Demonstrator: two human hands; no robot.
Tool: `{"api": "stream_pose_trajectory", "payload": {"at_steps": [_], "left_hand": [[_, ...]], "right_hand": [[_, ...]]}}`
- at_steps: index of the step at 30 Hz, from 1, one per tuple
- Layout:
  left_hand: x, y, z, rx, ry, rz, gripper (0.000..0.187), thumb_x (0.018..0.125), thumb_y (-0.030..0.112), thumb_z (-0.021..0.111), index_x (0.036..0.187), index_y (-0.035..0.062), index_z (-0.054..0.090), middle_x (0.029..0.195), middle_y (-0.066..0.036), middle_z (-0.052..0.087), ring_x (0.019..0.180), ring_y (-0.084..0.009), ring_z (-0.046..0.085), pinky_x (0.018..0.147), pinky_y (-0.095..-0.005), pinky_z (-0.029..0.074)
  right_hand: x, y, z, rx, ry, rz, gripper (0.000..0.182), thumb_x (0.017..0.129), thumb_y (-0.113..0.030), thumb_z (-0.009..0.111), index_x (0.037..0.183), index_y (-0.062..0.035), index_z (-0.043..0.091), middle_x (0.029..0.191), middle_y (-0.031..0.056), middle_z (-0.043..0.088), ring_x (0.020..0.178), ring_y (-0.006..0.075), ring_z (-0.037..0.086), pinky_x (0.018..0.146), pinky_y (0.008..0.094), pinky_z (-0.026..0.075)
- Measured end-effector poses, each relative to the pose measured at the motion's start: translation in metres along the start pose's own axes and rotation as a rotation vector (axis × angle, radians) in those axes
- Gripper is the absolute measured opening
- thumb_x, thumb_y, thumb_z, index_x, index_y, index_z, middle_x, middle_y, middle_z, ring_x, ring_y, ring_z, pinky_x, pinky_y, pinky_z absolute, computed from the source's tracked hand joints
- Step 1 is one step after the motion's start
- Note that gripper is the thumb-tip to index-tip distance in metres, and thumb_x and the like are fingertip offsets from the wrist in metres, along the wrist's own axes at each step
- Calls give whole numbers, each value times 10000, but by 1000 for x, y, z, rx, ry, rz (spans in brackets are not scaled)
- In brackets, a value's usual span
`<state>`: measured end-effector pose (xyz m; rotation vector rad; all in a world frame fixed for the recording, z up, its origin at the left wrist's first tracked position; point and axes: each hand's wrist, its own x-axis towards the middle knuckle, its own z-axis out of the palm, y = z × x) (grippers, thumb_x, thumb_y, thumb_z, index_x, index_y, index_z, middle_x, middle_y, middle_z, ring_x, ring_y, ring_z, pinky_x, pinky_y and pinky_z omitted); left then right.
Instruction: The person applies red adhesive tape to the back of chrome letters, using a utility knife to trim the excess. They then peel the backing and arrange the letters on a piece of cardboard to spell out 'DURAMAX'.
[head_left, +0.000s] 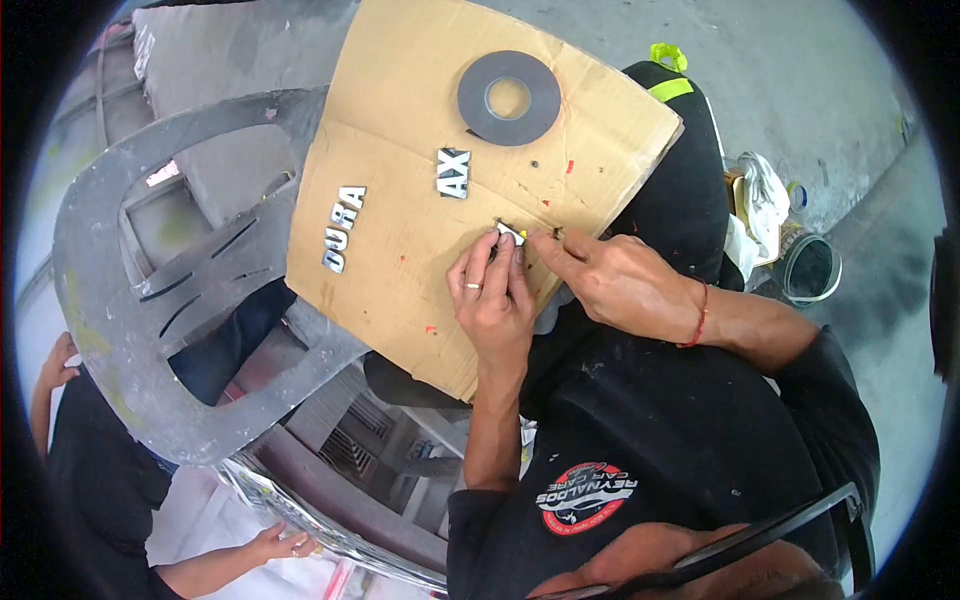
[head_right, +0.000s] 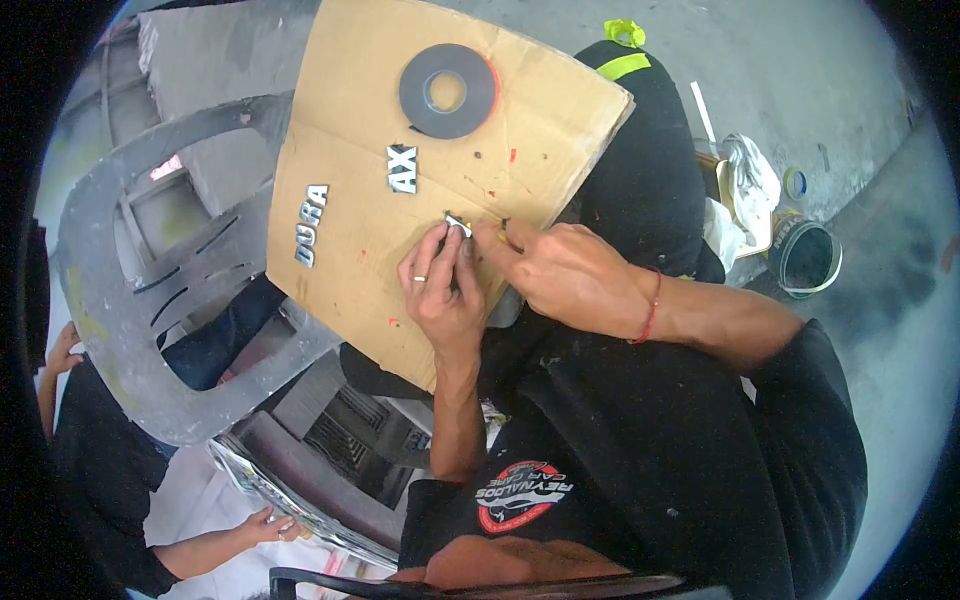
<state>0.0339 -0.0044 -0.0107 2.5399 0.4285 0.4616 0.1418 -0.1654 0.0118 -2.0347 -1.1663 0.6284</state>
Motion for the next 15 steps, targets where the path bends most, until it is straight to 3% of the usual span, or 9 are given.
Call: {"api": "stream_pose_trajectory", "payload": {"at_steps": [3, 5, 11, 15], "left_hand": [[0, 1, 2, 12, -1, 4, 245, 870, -31, 781, 1113, -3, 772, 1165, -134, 747, 1048, -319, 668, 911, -406, 532], [0, 1, 2, 17, 0, 15, 238, 873, -28, 777, 1110, -6, 771, 1164, -135, 746, 1050, -321, 667, 908, -408, 534], [-3, 1, 4, 36, 26, 7, 218, 883, -15, 769, 1102, -9, 768, 1160, -137, 744, 1062, -326, 665, 902, -417, 542], [-2, -4, -5, 36, -27, 44, 218, 888, -8, 770, 1106, -1, 772, 1160, -140, 744, 1068, -324, 666, 909, -420, 544]], "right_hand": [[-2, -2, -3, -63, -36, -5, 672, 816, -10, 677, 1462, 48, 497, 990, 179, 644, 675, 362, 709, 603, 424, 590], [-4, -9, -8, -129, -40, -32, 582, 858, -50, 629, 1396, 121, 489, 959, 242, 674, 670, 389, 730, 606, 430, 609], [-27, -14, -14, -157, -178, 41, 661, 843, -63, 647, 1456, 118, 477, 936, 207, 668, 628, 353, 718, 600, 420, 608], [-34, -13, -19, -120, -111, 17, 667, 833, -50, 653, 1457, 113, 481, 914, 194, 655, 629, 356, 710, 591, 427, 600]]}}
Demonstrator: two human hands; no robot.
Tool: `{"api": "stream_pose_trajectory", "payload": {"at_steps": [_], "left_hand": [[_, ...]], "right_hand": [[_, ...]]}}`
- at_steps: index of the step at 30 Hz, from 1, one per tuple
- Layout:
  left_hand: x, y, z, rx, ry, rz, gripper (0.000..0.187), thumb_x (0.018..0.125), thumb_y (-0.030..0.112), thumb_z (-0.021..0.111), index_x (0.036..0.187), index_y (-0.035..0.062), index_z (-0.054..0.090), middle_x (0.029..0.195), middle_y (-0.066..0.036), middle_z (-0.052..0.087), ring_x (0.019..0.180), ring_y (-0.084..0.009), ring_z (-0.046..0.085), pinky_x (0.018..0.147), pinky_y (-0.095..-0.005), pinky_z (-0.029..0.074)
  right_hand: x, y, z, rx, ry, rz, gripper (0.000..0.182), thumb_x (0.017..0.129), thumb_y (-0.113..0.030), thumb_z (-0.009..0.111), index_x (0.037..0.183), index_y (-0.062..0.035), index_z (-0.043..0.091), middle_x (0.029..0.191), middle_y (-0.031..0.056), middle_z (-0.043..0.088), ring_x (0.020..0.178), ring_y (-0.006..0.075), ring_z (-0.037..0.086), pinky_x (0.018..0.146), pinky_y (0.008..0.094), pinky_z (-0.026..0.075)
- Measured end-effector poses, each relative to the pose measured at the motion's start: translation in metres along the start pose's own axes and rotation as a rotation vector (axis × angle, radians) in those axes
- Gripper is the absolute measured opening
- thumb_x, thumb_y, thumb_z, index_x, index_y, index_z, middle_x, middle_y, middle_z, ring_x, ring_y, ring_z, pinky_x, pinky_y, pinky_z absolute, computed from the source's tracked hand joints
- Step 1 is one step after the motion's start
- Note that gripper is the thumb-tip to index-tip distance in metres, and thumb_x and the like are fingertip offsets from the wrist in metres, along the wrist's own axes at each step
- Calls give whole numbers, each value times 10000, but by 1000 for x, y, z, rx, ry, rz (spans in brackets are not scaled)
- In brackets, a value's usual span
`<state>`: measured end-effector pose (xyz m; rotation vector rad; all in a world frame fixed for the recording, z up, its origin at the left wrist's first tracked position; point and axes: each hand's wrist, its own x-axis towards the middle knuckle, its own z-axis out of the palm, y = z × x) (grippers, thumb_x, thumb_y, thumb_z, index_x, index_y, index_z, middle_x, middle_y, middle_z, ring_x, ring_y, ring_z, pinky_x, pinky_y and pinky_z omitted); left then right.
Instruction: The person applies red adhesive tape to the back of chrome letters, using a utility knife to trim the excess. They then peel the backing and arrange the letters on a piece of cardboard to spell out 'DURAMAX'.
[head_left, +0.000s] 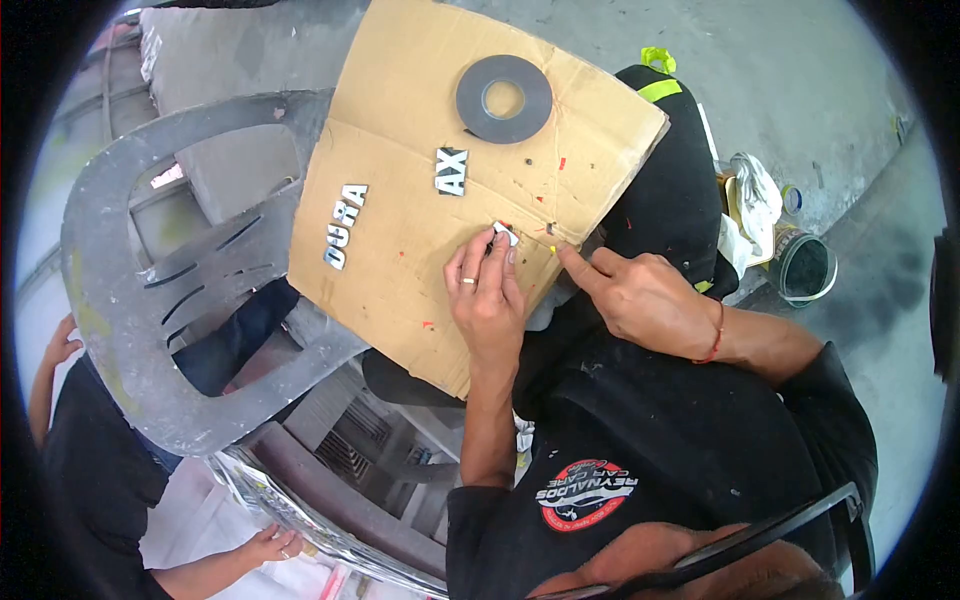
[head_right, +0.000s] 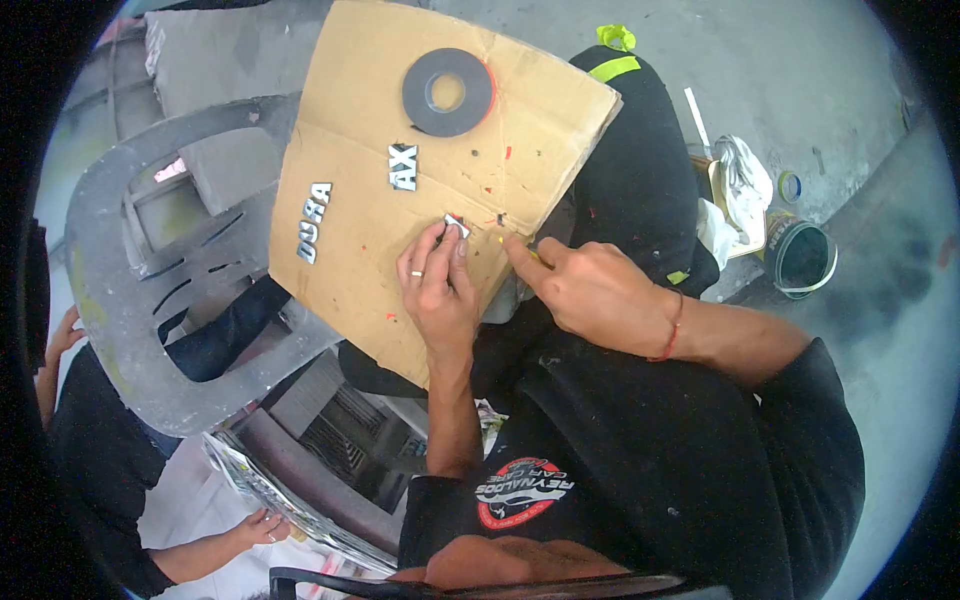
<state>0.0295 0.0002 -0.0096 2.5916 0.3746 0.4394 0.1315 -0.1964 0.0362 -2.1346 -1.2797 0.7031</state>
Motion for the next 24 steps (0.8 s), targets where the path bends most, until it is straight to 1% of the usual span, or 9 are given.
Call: {"api": "stream_pose_trajectory", "payload": {"at_steps": [2, 3, 5, 6, 8, 11, 17, 22, 24], "left_hand": [[0, 1, -3, -9, 0, -11, 222, 888, -11, 769, 1109, 6, 776, 1162, -139, 744, 1068, -323, 666, 912, -418, 543], [-2, 3, -4, -18, -4, -30, 226, 888, -14, 768, 1112, 13, 780, 1163, -138, 744, 1068, -322, 666, 915, -417, 543], [-3, 3, -4, -20, -2, -26, 231, 884, -16, 770, 1113, 18, 783, 1163, -135, 745, 1067, -320, 666, 916, -415, 542], [-1, 3, -4, -21, 1, -20, 237, 881, -17, 773, 1115, 22, 786, 1163, -132, 746, 1067, -317, 667, 918, -413, 541], [-2, 2, -1, -16, 15, -17, 241, 876, -19, 778, 1114, 21, 786, 1164, -130, 746, 1065, -316, 667, 918, -411, 540], [-4, 1, 0, -11, 26, -24, 252, 866, -23, 787, 1114, 18, 785, 1165, -126, 745, 1061, -314, 666, 918, -408, 541], [-3, 1, 1, -14, 34, -21, 264, 857, -30, 791, 1117, 16, 784, 1164, -127, 742, 1052, -318, 665, 911, -408, 543], [-5, 1, 0, -27, 26, -14, 258, 861, -28, 787, 1115, 17, 784, 1166, -127, 741, 1055, -322, 663, 910, -412, 544], [-5, 2, -1, 15, 13, -12, 243, 868, -21, 782, 1108, 14, 783, 1169, -127, 740, 1055, -324, 662, 906, -415, 546]], "right_hand": [[0, -5, -10, 61, 74, 16, 634, 829, -30, 650, 1430, 110, 504, 899, 190, 646, 637, 365, 706, 582, 435, 591], [3, -5, -7, 63, 71, 15, 634, 829, -30, 650, 1430, 110, 504, 899, 190, 646, 637, 365, 706, 582, 435, 591], [15, -2, 3, 70, 203, -21, 596, 834, -13, 643, 1402, 109, 514, 901, 206, 650, 655, 382, 710, 580, 448, 588], [21, -1, 6, 68, 208, -21, 596, 834, -13, 643, 1402, 109, 514, 901, 206, 650, 655, 382, 710, 580, 448, 588], [30, -1, 12, 85, 190, -20, 558, 843, -15, 638, 1372, 114, 513, 929, 225, 667, 673, 398, 719, 584, 452, 594], [34, -1, 16, 68, 181, -38, 548, 848, -16, 636, 1360, 126, 502, 960, 245, 680, 681, 410, 725, 586, 452, 600], [30, -5, 9, 66, 96, -35, 517, 859, -29, 624, 1336, 135, 511, 1004, 270, 680, 682, 410, 729, 588, 445, 605], [25, -4, 4, 17, 40, -38, 565, 849, -48, 637, 1369, 130, 508, 1022, 268, 680, 671, 395, 730, 576, 435, 603], [22, -5, 4, -7, 19, -32, 585, 845, -54, 643, 1383, 128, 506, 1027, 264, 681, 665, 386, 730, 572, 429, 603]]}}
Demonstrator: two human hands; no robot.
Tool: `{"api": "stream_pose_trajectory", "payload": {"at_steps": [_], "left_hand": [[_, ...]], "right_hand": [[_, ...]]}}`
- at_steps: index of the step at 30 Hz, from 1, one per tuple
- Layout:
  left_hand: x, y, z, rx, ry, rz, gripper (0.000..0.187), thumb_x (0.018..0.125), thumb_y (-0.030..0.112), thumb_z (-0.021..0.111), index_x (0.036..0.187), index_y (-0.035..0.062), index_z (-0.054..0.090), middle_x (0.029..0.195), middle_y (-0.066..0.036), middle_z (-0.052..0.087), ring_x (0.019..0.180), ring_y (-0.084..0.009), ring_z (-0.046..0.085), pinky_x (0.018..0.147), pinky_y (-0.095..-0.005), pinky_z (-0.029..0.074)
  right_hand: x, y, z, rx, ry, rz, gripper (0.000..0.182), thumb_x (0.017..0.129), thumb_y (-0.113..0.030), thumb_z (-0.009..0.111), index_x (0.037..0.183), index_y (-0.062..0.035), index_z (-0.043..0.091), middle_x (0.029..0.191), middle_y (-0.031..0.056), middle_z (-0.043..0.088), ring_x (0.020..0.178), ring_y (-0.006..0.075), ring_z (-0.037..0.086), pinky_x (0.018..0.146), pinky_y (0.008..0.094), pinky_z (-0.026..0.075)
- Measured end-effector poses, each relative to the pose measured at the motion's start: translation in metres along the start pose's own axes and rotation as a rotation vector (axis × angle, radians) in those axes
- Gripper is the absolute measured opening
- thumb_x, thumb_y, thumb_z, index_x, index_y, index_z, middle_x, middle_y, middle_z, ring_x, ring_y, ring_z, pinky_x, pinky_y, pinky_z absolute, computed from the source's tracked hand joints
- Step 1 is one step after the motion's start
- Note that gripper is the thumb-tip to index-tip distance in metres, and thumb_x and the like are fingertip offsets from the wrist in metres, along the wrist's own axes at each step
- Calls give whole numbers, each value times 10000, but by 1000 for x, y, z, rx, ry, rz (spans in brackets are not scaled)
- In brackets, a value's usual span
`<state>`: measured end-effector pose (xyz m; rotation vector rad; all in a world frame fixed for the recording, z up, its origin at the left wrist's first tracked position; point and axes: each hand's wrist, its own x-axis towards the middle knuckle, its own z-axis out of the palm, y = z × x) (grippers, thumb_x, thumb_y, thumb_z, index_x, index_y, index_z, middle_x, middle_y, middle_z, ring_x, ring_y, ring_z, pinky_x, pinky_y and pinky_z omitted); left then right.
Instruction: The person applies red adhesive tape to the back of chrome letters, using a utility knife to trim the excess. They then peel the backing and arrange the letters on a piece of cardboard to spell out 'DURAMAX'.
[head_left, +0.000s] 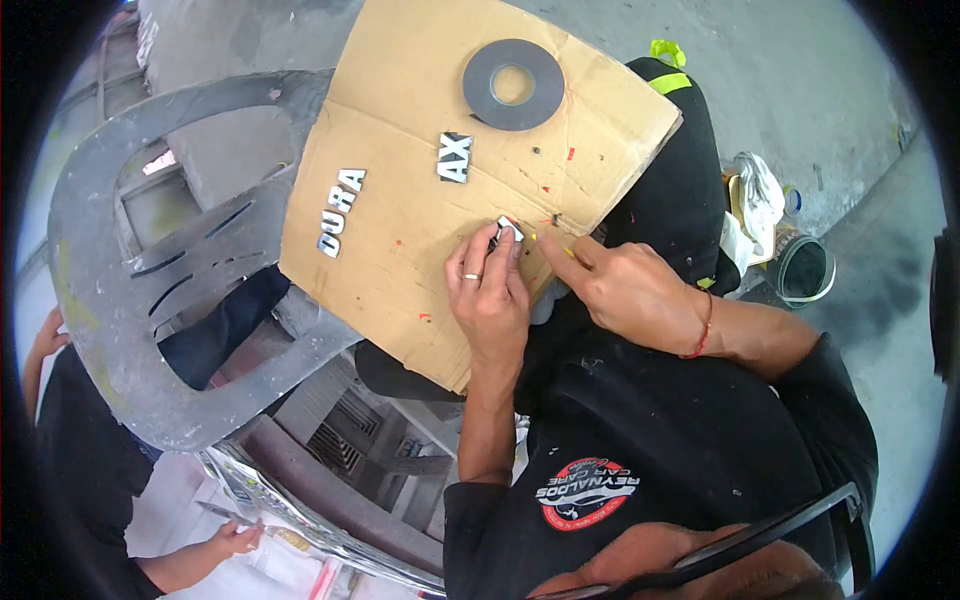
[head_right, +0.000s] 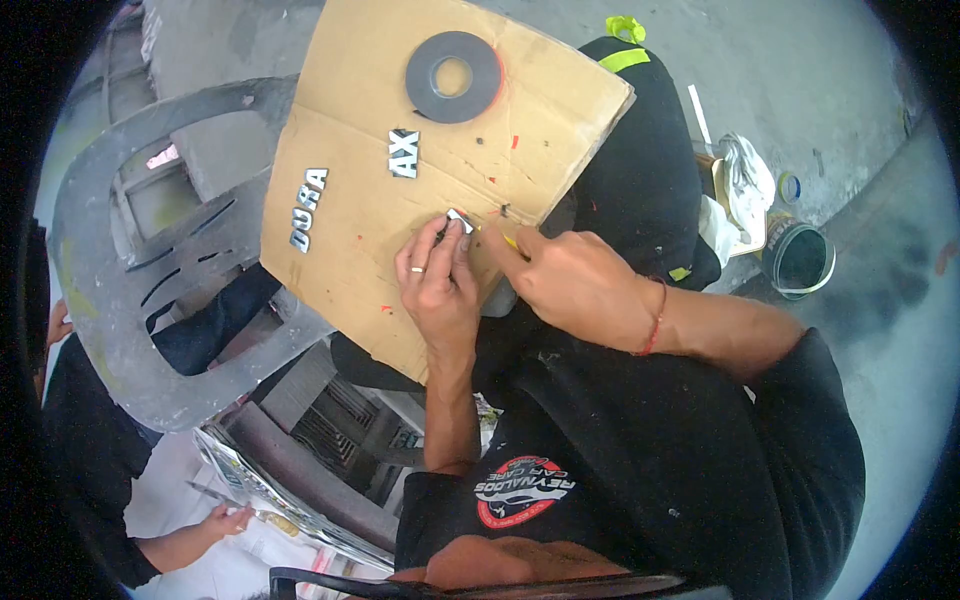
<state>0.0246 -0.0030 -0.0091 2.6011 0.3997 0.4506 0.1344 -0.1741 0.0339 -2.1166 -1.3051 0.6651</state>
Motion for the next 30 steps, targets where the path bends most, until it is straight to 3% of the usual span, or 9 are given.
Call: {"api": "stream_pose_trajectory", "payload": {"at_steps": [15, 18, 19, 22, 24, 25, 27, 28, 30], "left_hand": [[3, -9, -6, 58, 57, -63, 189, 903, 25, 768, 1091, 13, 783, 1141, -132, 734, 1024, -323, 666, 882, -432, 542], [6, -12, -14, 51, 52, -46, 200, 910, 43, 768, 1108, 14, 774, 1113, -128, 741, 1004, -316, 671, 883, -431, 543], [6, -12, -16, 51, 53, -46, 200, 910, 43, 768, 1108, 14, 774, 1113, -128, 741, 1004, -316, 671, 883, -431, 543], [5, -10, -21, -1, -17, -204, 277, 930, 77, 755, 1200, 18, 743, 1219, -187, 698, 1078, -361, 648, 948, -473, 522], [7, -8, -24, 321, -11, 2, 375, 985, 132, 695, 1347, 38, 670, 1412, -263, 580, 1264, -455, 563, 1080, -539, 454], [5, -5, -24, 312, 1, 3, 375, 985, 132, 695, 1347, 38, 670, 1412, -263, 580, 1264, -455, 563, 1080, -539, 454], [-5, 4, -19, 518, -70, 95, 496, 1037, 256, 627, 1464, 12, 562, 1564, -317, 419, 1438, -538, 394, 1185, -606, 335], [-13, 14, -14, 512, -62, 93, 496, 1037, 256, 627, 1464, 12, 562, 1564, -317, 419, 1438, -538, 394, 1185, -606, 335], [-29, 39, 3, 394, -175, 169, 660, 1050, 381, 582, 1497, -88, 459, 1590, -360, 363, 1501, -553, 305, 1215, -640, 280]], "right_hand": [[-38, 5, -2, -16, -16, 84, 606, 840, -38, 648, 1416, 98, 518, 922, 183, 653, 668, 339, 709, 611, 415, 592], [-46, 17, -20, -18, 138, 181, 577, 848, 23, 623, 1417, 72, 532, 834, 186, 636, 711, 358, 689, 600, 445, 565], [-52, 30, -20, -55, 299, 194, 559, 858, 43, 615, 1412, 53, 545, 832, 196, 633, 717, 370, 679, 604, 455, 558], [-65, 49, -42, -210, 638, 362, 506, 960, 5, 605, 1460, 12, 522, 906, 228, 668, 774, 415, 684, 670, 485, 551], [-73, 59, -54, -214, 728, 469, 427, 990, -27, 606, 1415, 3, 579, 946, 245, 691, 800, 407, 705, 708, 459, 551], [-77, 66, -54, -200, 774, 478, 398, 991, -37, 612, 1387, 5, 604, 948, 251, 693, 805, 407, 709, 718, 451, 549], [-83, 70, -51, -120, 742, 534, 375, 991, -40, 611, 1362, 12, 618, 958, 258, 698, 815, 412, 711, 725, 449, 547], [-86, 70, -47, -33, 706, 599, 353, 990, -43, 611, 1337, 19, 632, 968, 264, 703, 825, 416, 713, 733, 448, 544], [-93, 77, -34, -3, 662, 639, 346, 1001, -70, 595, 1332, 24, 624, 970, 277, 703, 857, 441, 711, 747, 459, 542]]}}
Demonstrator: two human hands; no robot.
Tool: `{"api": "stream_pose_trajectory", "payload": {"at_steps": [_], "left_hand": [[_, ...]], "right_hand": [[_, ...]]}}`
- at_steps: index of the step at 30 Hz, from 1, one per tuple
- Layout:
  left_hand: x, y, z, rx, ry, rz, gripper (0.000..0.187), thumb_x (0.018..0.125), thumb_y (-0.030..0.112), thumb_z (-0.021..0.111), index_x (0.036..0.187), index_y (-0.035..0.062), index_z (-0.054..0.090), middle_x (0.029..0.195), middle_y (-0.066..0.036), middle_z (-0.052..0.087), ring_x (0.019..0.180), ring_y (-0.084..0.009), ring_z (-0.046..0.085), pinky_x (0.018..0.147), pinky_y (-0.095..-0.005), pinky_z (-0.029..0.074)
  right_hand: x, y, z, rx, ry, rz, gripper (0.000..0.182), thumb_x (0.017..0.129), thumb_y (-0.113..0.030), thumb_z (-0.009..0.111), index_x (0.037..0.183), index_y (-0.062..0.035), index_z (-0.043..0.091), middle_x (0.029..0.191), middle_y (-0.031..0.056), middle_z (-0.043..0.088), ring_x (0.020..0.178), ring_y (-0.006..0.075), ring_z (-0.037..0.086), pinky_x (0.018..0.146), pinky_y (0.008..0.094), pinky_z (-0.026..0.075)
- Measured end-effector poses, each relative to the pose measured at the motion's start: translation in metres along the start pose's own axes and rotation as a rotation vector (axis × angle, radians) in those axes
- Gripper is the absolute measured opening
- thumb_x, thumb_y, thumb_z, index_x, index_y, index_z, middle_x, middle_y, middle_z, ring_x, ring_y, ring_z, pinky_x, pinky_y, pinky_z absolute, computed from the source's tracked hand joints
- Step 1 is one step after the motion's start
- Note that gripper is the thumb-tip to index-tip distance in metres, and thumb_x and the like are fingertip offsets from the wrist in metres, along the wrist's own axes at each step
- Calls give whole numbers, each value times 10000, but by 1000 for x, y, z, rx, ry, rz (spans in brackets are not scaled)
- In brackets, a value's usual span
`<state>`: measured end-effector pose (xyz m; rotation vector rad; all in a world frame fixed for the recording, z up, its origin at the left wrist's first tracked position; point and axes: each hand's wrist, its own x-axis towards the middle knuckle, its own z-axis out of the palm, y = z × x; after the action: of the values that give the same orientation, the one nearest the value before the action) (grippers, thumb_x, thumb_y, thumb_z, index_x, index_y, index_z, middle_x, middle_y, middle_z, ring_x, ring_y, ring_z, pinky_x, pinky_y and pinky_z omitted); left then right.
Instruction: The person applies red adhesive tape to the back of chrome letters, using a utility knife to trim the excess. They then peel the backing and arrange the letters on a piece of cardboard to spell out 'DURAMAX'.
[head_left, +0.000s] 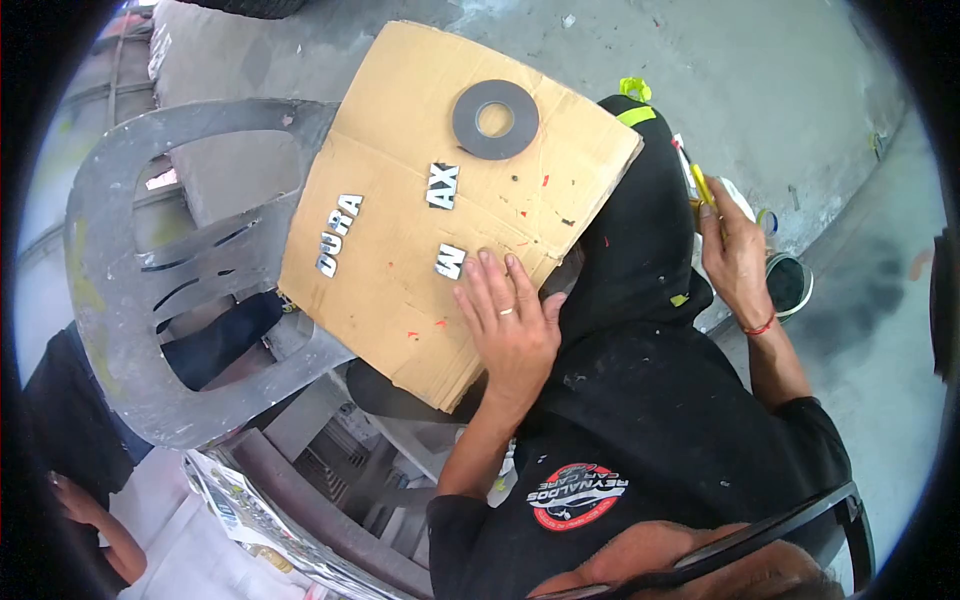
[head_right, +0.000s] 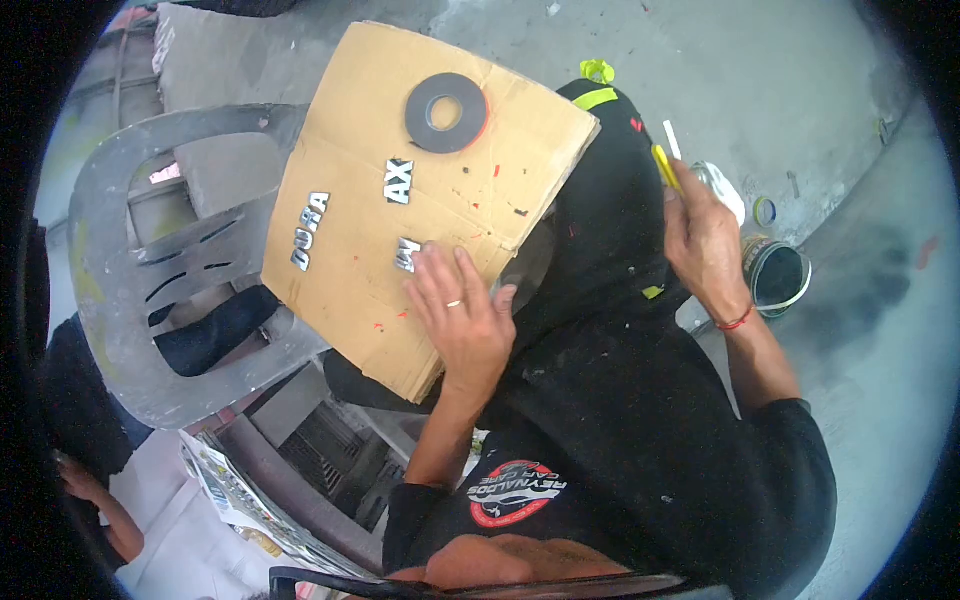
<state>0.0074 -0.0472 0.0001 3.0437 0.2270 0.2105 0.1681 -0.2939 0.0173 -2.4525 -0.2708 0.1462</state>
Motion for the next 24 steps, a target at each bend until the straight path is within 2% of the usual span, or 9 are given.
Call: {"api": "stream_pose_trajectory", "payload": {"at_steps": [4, 9, 10, 12, 15, 17, 20, 23, 24], "left_hand": [[11, 10, 14, -131, -137, -11, 870, 1022, 481, 589, 1480, -218, 349, 1576, -443, 294, 1502, -576, 273, 1239, -644, 225], [66, 50, 26, -171, -99, -124, 911, 988, 521, 621, 1489, -195, 364, 1574, -460, 271, 1500, -595, 243, 1256, -637, 179], [76, 60, 25, -200, -72, -115, 892, 990, 515, 619, 1485, -187, 380, 1569, -453, 293, 1489, -593, 271, 1253, -641, 187], [79, 79, 33, -630, -51, 315, 643, 916, 337, 733, 1349, -105, 561, 1449, -332, 505, 1391, -495, 460, 1192, -526, 362], [64, 94, 24, -1056, 97, 608, 426, 807, 194, 846, 1163, -9, 731, 1227, -200, 697, 1162, -394, 678, 1042, -452, 552], [60, 70, 8, -905, 325, 467, 306, 847, 216, 812, 1037, -15, 752, 1161, -169, 708, 1094, -350, 701, 1025, -485, 549], [64, 19, -16, -445, 385, 92, 452, 914, 266, 777, 1189, -82, 692, 1309, -261, 656, 1222, -462, 626, 1078, -593, 460], [88, 15, 9, -136, 164, -99, 559, 943, 309, 753, 1298, -100, 614, 1427, -300, 562, 1337, -492, 529, 1122, -607, 415], [85, 31, 18, -212, 116, -20, 548, 949, 294, 744, 1307, -101, 616, 1451, -313, 541, 1362, -514, 497, 1146, -601, 394]], "right_hand": [[-10, 39, 20, -96, 6, -56, 381, 982, -44, 568, 1346, 67, 575, 926, 301, 695, 871, 463, 702, 738, 501, 533], [-21, 20, -2, -158, -297, -86, 350, 946, 10, 548, 1286, 86, 584, 910, 343, 682, 867, 499, 677, 741, 558, 509], [-24, 22, -18, -71, -230, -124, 321, 959, -11, 546, 1261, 59, 630, 853, 298, 676, 784, 425, 702, 723, 521, 516], [-16, 43, -67, 160, -289, 208, 427, 1015, -83, 560, 1428, 18, 598, 785, 65, 605, 648, 130, 522, 592, 335, 449], [3, 49, -100, 376, 152, 314, 485, 1041, -131, 564, 1515, -32, 551, 865, -51, 606, 645, 8, 454, 547, 204, 374], [9, 68, -104, 292, 263, 295, 486, 1042, -136, 570, 1514, -20, 545, 871, -38, 605, 662, 46, 499, 556, 254, 421], [-2, 94, -45, -369, -58, 31, 382, 934, -54, 566, 1300, 24, 644, 901, 278, 684, 811, 422, 699, 684, 472, 546], [-11, 49, -2, -327, -389, -1, 312, 864, 27, 580, 1168, 45, 646, 896, 307, 685, 880, 462, 696, 741, 527, 547], [-10, 16, -18, -107, -262, -176, 309, 909, -8, 591, 1202, 62, 658, 871, 317, 675, 806, 478, 687, 698, 513, 549]]}}
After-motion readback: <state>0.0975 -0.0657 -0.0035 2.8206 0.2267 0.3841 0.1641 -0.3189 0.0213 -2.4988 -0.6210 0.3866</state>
